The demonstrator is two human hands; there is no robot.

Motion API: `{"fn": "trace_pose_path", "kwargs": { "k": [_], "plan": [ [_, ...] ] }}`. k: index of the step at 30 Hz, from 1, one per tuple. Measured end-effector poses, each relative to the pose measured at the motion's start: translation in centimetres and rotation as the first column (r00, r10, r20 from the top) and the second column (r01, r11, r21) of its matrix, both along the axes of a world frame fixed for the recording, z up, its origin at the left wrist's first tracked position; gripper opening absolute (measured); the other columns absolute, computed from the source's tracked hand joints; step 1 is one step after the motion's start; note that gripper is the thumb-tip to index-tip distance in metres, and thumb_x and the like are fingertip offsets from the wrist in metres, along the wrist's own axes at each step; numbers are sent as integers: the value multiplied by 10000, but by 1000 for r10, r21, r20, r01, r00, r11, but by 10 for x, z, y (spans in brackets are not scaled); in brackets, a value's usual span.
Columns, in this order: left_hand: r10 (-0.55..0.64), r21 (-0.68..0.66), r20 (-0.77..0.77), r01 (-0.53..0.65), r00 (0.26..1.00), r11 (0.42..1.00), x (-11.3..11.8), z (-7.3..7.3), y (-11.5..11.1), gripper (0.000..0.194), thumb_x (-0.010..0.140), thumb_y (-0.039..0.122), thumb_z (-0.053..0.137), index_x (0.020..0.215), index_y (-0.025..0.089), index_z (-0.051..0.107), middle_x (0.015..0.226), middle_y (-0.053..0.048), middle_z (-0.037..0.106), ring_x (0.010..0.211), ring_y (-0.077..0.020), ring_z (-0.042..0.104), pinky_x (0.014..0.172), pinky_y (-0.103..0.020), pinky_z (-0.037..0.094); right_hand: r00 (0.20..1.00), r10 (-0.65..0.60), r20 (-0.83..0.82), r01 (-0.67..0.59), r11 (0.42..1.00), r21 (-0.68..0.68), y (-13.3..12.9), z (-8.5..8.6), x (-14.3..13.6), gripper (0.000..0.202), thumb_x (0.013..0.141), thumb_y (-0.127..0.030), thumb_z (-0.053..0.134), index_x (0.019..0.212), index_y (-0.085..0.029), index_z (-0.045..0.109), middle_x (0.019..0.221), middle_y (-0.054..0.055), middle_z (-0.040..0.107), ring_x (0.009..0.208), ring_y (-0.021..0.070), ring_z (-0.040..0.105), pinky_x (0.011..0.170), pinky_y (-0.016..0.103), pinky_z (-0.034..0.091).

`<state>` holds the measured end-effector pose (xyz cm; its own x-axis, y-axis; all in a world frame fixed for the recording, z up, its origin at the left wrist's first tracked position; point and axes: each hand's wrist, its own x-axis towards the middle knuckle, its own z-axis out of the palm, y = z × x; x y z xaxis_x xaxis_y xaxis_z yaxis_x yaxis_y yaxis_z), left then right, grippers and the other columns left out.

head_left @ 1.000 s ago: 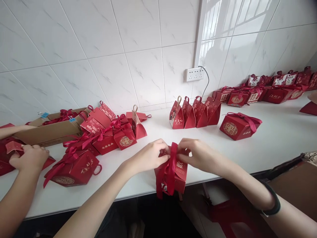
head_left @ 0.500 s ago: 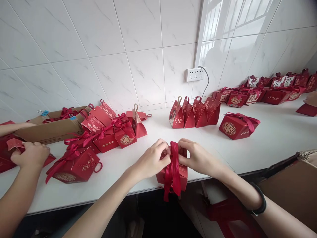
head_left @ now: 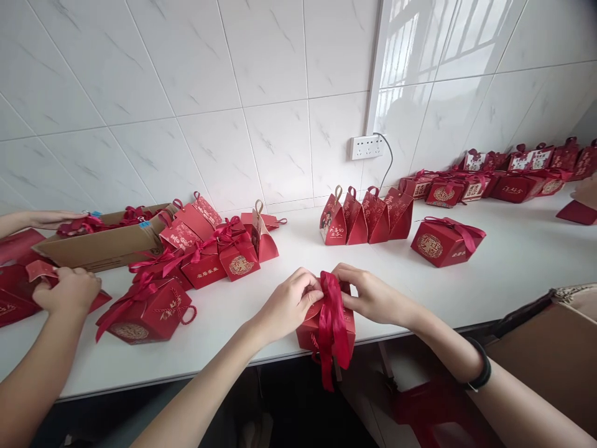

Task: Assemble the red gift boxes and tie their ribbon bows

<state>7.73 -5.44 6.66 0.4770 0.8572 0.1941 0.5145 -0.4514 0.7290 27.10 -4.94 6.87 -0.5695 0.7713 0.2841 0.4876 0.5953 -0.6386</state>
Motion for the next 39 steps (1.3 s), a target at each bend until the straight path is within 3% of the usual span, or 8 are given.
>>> {"fn": "trace_pose_path", "kwargs": {
  "k": [7, 12, 22, 27, 31, 33, 36, 39],
  "plan": [
    [34, -12, 96, -33, 995, 999, 2, -5, -3, 152, 887, 237, 401, 744, 194, 428, 859, -17, 471, 809, -147, 495, 778, -289, 423, 1000, 7, -6, -7, 999, 44, -1, 1, -3, 44, 782, -162, 507, 739, -172, 508, 772, 20, 479, 654, 123, 449, 624, 258, 415],
    [51, 17, 60, -52, 997, 999, 4, -5, -6, 128, 887, 212, 369, 766, 199, 409, 845, -15, 451, 778, -144, 478, 747, -287, 422, 991, 87, -99, -96, 991, -90, -1, 2, -2, 75, 789, -178, 480, 715, -179, 492, 831, 28, 475, 737, 138, 470, 715, 284, 418],
    [43, 99, -44, -38, 998, 994, 4, -5, -7, 127, 859, 126, 326, 781, 199, 395, 887, -32, 463, 789, -153, 485, 730, -304, 430, 844, 182, -505, -390, 854, -345, 3, 4, 12, 115, 664, -207, 411, 573, -193, 343, 844, 38, 426, 784, 173, 426, 743, 340, 385],
    [50, 96, -55, -45, 997, 994, 4, -3, -7, 112, 852, 124, 347, 798, 197, 413, 890, -24, 484, 775, -145, 490, 715, -287, 422, 932, 85, -351, -198, 933, -299, -2, 5, 11, 134, 730, -226, 537, 857, -195, 507, 838, 16, 480, 736, 144, 469, 678, 288, 405],
    [57, 25, 47, -58, 997, 998, 5, -6, -7, 96, 877, 177, 361, 818, 192, 436, 848, -13, 503, 756, -136, 489, 710, -275, 419, 991, 42, -130, -57, 991, -121, -11, 9, 5, 44, 749, -221, 572, 782, -192, 568, 931, 38, 518, 793, 149, 513, 770, 303, 407],
    [61, -32, 131, -58, 989, 998, 4, -8, -8, 110, 893, 233, 374, 841, 188, 460, 832, -10, 528, 757, -136, 502, 708, -270, 424, 988, 38, -147, -60, 987, -147, -13, 10, 3, 52, 782, -208, 513, 743, -191, 543, 921, 36, 526, 803, 150, 510, 781, 306, 402],
    [67, -54, 199, -57, 978, 997, 3, -9, -9, 131, 883, 283, 423, 828, 184, 489, 802, -7, 559, 736, -135, 518, 686, -263, 429, 949, 89, -302, -188, 930, -316, -10, 11, 4, 94, 765, -202, 469, 676, -185, 493, 895, 34, 516, 813, 159, 497, 785, 316, 406],
    [68, 6, 168, -70, 983, 998, 3, -8, -10, 113, 858, 270, 456, 798, 185, 498, 778, -9, 565, 710, -137, 514, 676, -268, 429, 805, 72, -589, -390, 813, -433, -4, 9, 7, 91, 680, -231, 482, 605, -184, 461, 848, 36, 510, 797, 174, 504, 779, 338, 422]
  ]
}}
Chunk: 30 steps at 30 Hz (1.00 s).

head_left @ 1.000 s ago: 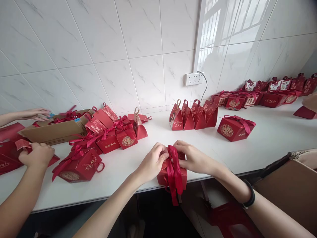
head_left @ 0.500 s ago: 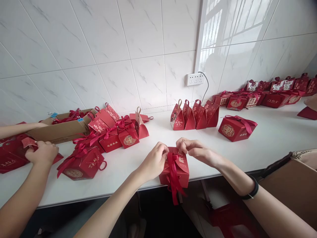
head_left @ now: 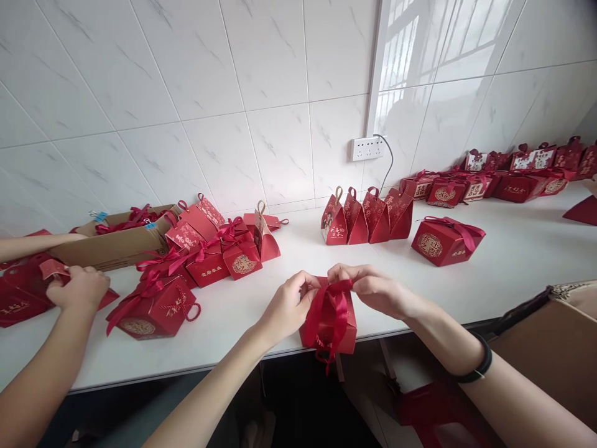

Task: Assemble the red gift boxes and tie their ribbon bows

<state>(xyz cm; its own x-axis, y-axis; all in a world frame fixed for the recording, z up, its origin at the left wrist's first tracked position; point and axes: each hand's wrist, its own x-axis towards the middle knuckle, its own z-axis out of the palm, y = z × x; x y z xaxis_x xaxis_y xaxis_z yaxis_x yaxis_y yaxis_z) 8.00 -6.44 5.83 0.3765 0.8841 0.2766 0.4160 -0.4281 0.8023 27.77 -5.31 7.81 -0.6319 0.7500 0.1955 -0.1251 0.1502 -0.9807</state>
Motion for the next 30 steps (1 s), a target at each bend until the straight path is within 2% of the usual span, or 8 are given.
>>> {"fn": "trace_pose_path", "kwargs": {
  "k": [3, 5, 9, 12, 16, 20, 26, 30],
  "plan": [
    [37, 34, -109, -33, 993, 999, -1, 2, 0, 96, 830, 256, 486, 889, 195, 531, 713, 1, 537, 703, -150, 505, 670, -279, 423, 963, -104, -247, 57, 980, -193, 5, 1, 3, 59, 612, -235, 511, 638, -201, 471, 885, 36, 538, 831, 190, 531, 799, 367, 437],
    [37, 26, -158, -33, 987, 999, -1, 2, 0, 167, 821, 244, 489, 973, 206, 546, 714, 1, 539, 733, -160, 511, 679, -282, 423, 937, -224, -268, 158, 956, -248, 6, 4, 7, 68, 620, -241, 503, 662, -216, 456, 934, 44, 554, 886, 209, 539, 800, 394, 446],
    [31, 13, -168, -29, 985, 999, -1, 2, 1, 227, 788, 186, 487, 1003, 212, 555, 781, -7, 568, 786, -161, 524, 689, -269, 421, 885, -422, -194, 409, 906, -106, 8, 10, 17, 96, 700, -329, 439, 681, -235, 433, 939, 67, 557, 905, 238, 537, 727, 415, 453],
    [10, -18, -170, -13, 985, 1000, 0, 5, -1, 195, 773, 175, 470, 944, 207, 558, 779, 0, 552, 741, -141, 517, 653, -249, 413, 805, -525, -275, 538, 842, -35, 11, 15, 26, 93, 724, -321, 466, 683, -245, 433, 883, 39, 534, 828, 204, 538, 727, 394, 455],
    [-31, -42, -223, 22, 974, 999, 5, 18, -1, 34, 740, 214, 501, 716, 191, 506, 778, 4, 529, 661, -124, 479, 604, -249, 390, 777, -555, -296, 563, 824, -65, 12, 23, 32, 163, 689, -252, 635, 689, -241, 473, 770, -8, 513, 710, 141, 524, 711, 324, 466],
    [30, -23, -270, -37, 962, 999, 13, 32, 3, 136, 739, 295, 520, 670, 194, 459, 772, 0, 522, 678, -145, 464, 599, -266, 373, 806, -554, -208, 564, 825, -12, 8, 23, 30, 223, 671, -331, 712, 749, -220, 536, 708, -12, 546, 598, 120, 522, 577, 286, 456],
    [36, -47, 10, -36, 999, 998, 20, 32, 12, 148, 794, 270, 451, 689, 177, 498, 721, 4, 518, 694, -137, 474, 648, -258, 376, 911, -412, 8, 412, 910, -48, -3, 0, 11, 296, 758, -449, 636, 772, -190, 493, 632, -21, 565, 537, 112, 544, 496, 252, 447],
    [34, -60, 340, -15, 940, 998, 20, 33, 19, 182, 819, 269, 453, 684, 165, 515, 672, 12, 503, 652, -114, 457, 649, -237, 376, 933, -345, 106, 347, 938, 1, -8, -10, 0, 321, 770, -460, 618, 735, -181, 463, 618, -41, 547, 484, 63, 477, 457, 205, 392]
  ]
}}
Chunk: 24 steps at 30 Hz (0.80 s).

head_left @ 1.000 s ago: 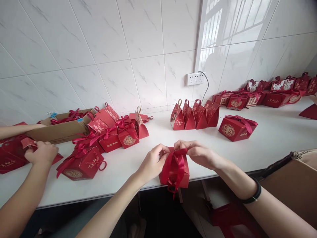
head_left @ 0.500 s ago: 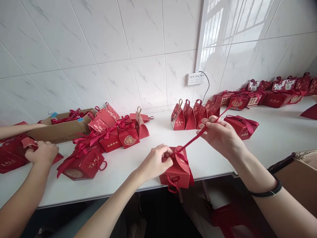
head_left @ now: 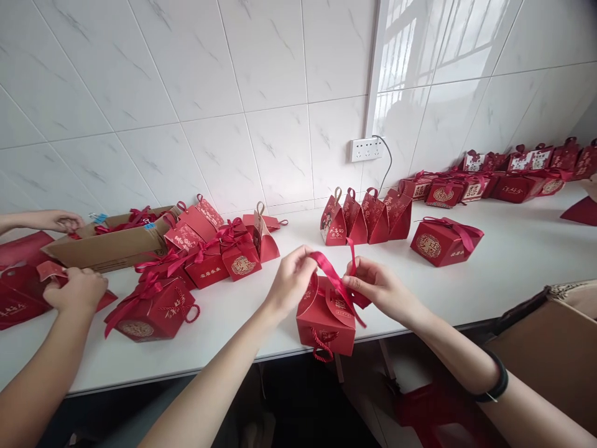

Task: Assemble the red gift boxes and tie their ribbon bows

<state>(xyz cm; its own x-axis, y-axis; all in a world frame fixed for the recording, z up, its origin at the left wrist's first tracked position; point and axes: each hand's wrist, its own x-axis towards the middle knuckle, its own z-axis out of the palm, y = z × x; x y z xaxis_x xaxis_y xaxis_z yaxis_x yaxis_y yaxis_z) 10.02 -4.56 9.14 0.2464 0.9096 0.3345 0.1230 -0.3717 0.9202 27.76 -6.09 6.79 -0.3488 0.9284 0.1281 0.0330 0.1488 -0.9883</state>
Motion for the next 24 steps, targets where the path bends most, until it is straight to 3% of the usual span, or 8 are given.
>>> {"fn": "trace_pose_path", "kwargs": {
  "k": [4, 8, 12, 18, 24],
  "plan": [
    [-64, -48, 376, 88, 924, 995, -5, 19, 5, 246, 833, 259, 423, 615, 161, 485, 617, 1, 475, 587, -108, 447, 596, -234, 392, 999, 42, 17, -42, 999, -8, 2, 4, 1, 302, 782, -445, 611, 757, -179, 472, 690, 12, 637, 534, 88, 534, 457, 208, 399],
    [-76, -118, 548, 167, 833, 979, -15, 45, 7, 283, 881, 274, 383, 642, 163, 484, 594, 17, 435, 512, -90, 422, 575, -239, 417, 1000, 20, -21, -20, 1000, 9, 6, 14, 7, 306, 767, -458, 629, 748, -168, 531, 709, 33, 659, 654, 139, 618, 566, 248, 462],
    [-81, -142, 555, 190, 828, 971, -18, 55, 9, 281, 896, 266, 390, 670, 151, 511, 606, 6, 460, 511, -89, 441, 559, -238, 428, 997, -73, -30, 76, 988, 134, 9, 31, 7, 301, 734, -454, 670, 710, -162, 598, 728, 34, 672, 745, 155, 631, 716, 275, 475],
    [-124, -177, 543, 257, 831, 950, -11, 62, 10, 283, 899, 302, 417, 705, 136, 539, 591, 9, 445, 449, -62, 379, 450, -192, 345, 981, -187, -41, 191, 938, 288, 19, 55, -5, 332, 681, -491, 698, 686, -169, 618, 725, 27, 650, 701, 154, 591, 657, 276, 453],
    [-108, -189, 451, 213, 886, 958, -13, 67, 8, 266, 902, 283, 411, 734, 136, 557, 540, 33, 399, 404, -43, 307, 419, -177, 285, 969, -228, -94, 247, 909, 337, 37, 73, -21, 358, 627, -502, 725, 670, -165, 613, 652, 12, 616, 597, 123, 527, 567, 262, 402]
  ]
}}
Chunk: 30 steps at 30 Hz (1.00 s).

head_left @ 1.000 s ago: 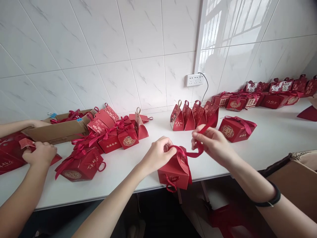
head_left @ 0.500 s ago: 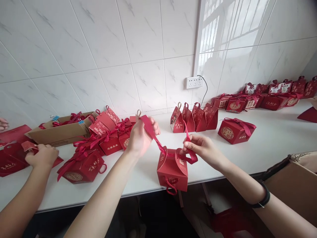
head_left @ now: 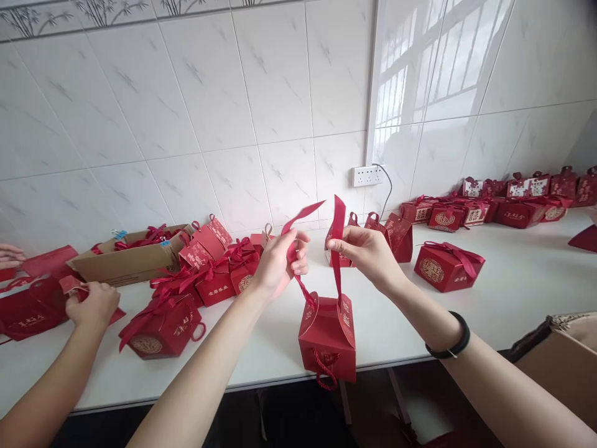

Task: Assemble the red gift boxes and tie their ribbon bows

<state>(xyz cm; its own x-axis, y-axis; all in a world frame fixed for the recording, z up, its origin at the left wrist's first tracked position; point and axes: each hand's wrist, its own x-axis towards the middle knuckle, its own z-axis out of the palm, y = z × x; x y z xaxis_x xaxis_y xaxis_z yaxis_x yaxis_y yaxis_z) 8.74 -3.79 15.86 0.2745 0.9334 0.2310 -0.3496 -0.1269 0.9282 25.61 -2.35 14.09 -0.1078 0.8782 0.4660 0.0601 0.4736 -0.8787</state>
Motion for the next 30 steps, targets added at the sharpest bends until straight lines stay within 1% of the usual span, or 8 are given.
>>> {"fn": "trace_pose_path", "kwargs": {
  "k": [10, 16, 19, 21, 23, 24, 27, 30],
  "plan": [
    [73, 29, 10, -73, 997, 997, -14, 7, -6, 281, 908, 278, 393, 727, 129, 549, 538, 34, 383, 415, -46, 300, 421, -177, 278, 995, 64, -75, -60, 997, 52, 8, 21, -21, 389, 565, -484, 764, 612, -171, 538, 561, -49, 511, 494, 64, 400, 493, 227, 324],
    [49, 46, -61, -47, 997, 998, -12, 9, -1, 291, 908, 332, 415, 744, 136, 556, 532, 47, 360, 413, -41, 282, 421, -175, 268, 999, -4, 51, -2, 993, 118, 9, 28, -19, 396, 592, -515, 741, 627, -162, 565, 566, -32, 526, 498, 73, 405, 488, 233, 309],
    [82, 69, -66, -77, 994, 995, -8, 10, 4, 284, 899, 329, 415, 737, 137, 547, 521, 59, 316, 412, -39, 246, 418, -174, 240, 996, -54, 68, 44, 989, 141, 9, 31, -14, 395, 619, -528, 719, 644, -159, 580, 577, -28, 534, 491, 71, 393, 487, 235, 305],
    [91, 84, -92, -84, 992, 993, -5, 11, 8, 221, 865, 299, 448, 733, 142, 531, 520, 67, 293, 413, -38, 222, 414, -177, 209, 991, -49, 125, 30, 988, 148, 8, 32, -11, 392, 632, -531, 709, 638, -159, 586, 571, -28, 531, 492, 71, 389, 491, 236, 305],
    [65, 89, -160, -51, 985, 995, -2, 12, 13, 57, 779, 201, 498, 754, 153, 515, 518, 77, 272, 417, -38, 204, 419, -182, 188, 980, -26, 196, -6, 987, 163, 6, 34, -8, 393, 648, -538, 693, 616, -162, 583, 567, -26, 528, 501, 78, 401, 500, 240, 313],
    [35, 88, -209, -17, 977, 996, -1, 12, 14, 48, 722, 145, 505, 768, 160, 504, 517, 82, 265, 423, -40, 204, 427, -185, 190, 975, -18, 220, -21, 984, 178, 5, 35, -7, 394, 661, -541, 681, 606, -165, 577, 574, -22, 535, 516, 85, 421, 511, 243, 324],
    [-71, 108, -387, 122, 919, 987, 0, 12, 18, 206, 604, 65, 477, 775, 180, 461, 522, 83, 286, 458, -52, 242, 461, -201, 227, 969, -21, 246, -40, 970, 240, 3, 37, -5, 391, 676, -547, 667, 600, -175, 574, 650, 0, 575, 609, 120, 501, 565, 258, 367],
    [-141, 130, -520, 242, 842, 962, 1, 12, 18, 173, 615, 89, 485, 747, 185, 427, 547, 75, 321, 490, -61, 277, 482, -219, 240, 982, -29, 188, -22, 965, 262, 5, 39, -2, 383, 634, -546, 701, 629, -179, 590, 785, 26, 596, 650, 132, 532, 591, 278, 407]
  ]
}}
